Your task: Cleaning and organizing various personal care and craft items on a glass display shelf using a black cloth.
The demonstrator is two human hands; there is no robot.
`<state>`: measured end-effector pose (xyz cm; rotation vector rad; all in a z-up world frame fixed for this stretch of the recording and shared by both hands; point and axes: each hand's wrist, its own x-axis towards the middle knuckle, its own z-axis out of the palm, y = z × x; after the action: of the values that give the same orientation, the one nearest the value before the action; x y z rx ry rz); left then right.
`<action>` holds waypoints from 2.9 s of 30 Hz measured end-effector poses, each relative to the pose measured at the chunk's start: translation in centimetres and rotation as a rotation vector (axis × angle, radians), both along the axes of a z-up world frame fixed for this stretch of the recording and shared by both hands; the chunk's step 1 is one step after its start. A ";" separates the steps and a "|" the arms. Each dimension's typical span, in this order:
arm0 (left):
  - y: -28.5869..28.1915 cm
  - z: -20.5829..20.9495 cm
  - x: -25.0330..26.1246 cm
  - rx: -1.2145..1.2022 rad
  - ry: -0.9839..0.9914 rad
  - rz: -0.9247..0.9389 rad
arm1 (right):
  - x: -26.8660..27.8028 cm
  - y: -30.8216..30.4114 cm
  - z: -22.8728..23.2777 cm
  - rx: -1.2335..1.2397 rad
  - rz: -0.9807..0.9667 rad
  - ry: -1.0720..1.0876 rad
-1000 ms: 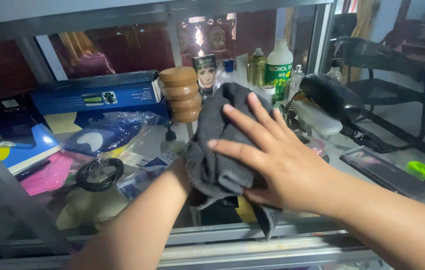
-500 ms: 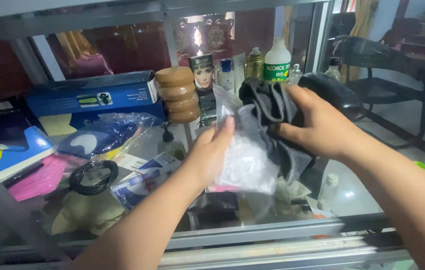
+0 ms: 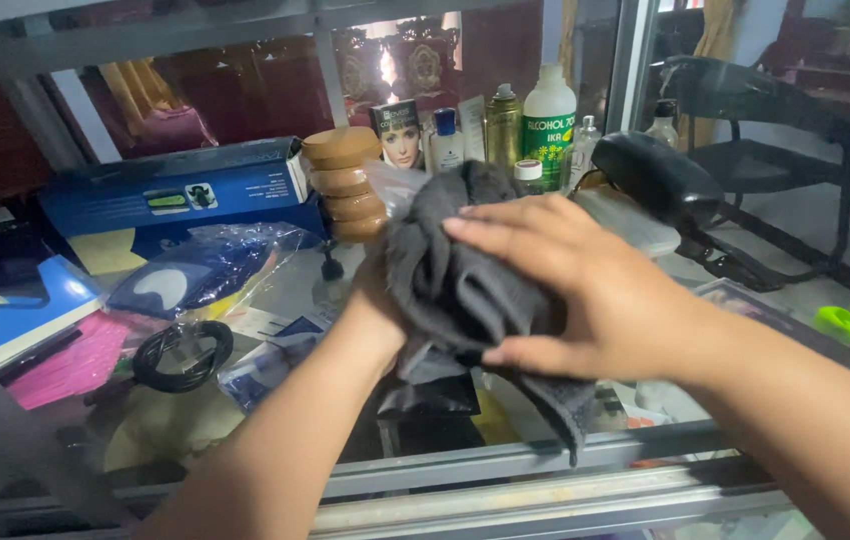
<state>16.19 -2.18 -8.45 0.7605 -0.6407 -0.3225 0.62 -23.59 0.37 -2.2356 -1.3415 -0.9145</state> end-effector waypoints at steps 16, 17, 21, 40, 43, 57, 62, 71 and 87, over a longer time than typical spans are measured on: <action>-1.1 4.1 -7.8 0.522 -0.259 0.574 | 5.1 -3.3 -0.8 0.591 -0.435 0.731; -1.0 3.9 -7.5 0.527 -0.264 0.565 | 6.2 -3.8 -1.3 0.600 -0.440 0.730; -0.5 4.2 -7.4 0.289 -0.222 0.429 | 8.9 -5.2 -3.3 1.098 0.168 1.133; -2.9 -1.6 -3.6 0.554 -0.321 0.396 | 3.7 -2.1 -2.6 0.958 0.404 0.503; -3.4 2.7 -7.6 0.865 -0.534 0.606 | 3.5 -1.8 -2.6 0.809 0.411 0.501; -2.8 3.1 -9.8 0.582 -0.815 1.177 | 9.1 -6.1 -4.6 0.488 0.087 1.031; -0.7 3.8 -8.3 0.431 -1.057 1.266 | 7.6 -5.5 -3.7 0.070 -0.047 0.823; 9.0 8.4 -4.0 0.173 -0.482 1.284 | 5.4 -3.3 -3.1 0.230 0.162 0.861; 19.1 7.0 -0.3 -0.356 0.156 1.257 | 7.6 -7.5 -0.8 0.928 0.068 0.575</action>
<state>15.85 16.93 -1.45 0.6549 0.0156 0.8577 8.18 -31.07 -0.41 -1.5190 -0.5400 -0.6009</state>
